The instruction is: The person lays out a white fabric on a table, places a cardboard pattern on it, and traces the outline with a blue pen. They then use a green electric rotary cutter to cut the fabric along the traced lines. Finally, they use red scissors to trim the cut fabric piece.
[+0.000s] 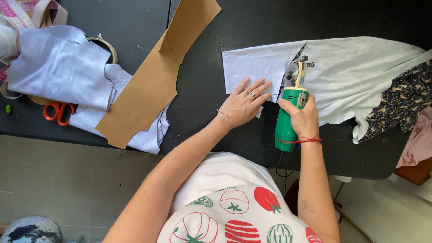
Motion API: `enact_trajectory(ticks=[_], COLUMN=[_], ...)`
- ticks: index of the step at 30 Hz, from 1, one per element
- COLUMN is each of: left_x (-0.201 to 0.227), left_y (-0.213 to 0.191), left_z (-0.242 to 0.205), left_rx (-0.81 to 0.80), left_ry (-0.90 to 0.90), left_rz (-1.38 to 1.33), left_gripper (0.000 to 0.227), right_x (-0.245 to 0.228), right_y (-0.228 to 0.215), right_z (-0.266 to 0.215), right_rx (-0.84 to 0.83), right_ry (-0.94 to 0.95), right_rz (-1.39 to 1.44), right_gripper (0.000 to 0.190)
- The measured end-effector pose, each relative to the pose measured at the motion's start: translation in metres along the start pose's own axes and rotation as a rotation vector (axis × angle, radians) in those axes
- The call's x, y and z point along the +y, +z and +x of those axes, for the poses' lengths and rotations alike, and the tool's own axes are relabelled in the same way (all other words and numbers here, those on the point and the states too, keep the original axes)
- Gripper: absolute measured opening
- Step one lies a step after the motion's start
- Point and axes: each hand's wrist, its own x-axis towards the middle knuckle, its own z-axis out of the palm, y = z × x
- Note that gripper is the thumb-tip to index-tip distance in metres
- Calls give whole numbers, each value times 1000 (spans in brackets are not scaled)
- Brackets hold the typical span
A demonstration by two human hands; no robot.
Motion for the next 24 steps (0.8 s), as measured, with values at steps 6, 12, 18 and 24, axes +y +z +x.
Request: enact_trajectory(ticks=[6, 12, 18, 24], left_x=[0, 0, 0, 3], left_y=[4, 1, 4, -4], left_z=[-1, 0, -2, 0], left_rx=[-10, -13, -34, -117], left_ry=[-6, -6, 6, 25], left_rz=[14, 26, 30, -7], left_gripper=[31, 31, 29, 28], right_x=[-9, -14, -21, -26], right_y=[-2, -6, -14, -23], right_z=[9, 23, 37, 55], right_rx=[21, 36, 11, -9], right_ry=[6, -11, -52, -116], right_rz=[16, 23, -26, -71], right_gripper=[66, 66, 66, 67])
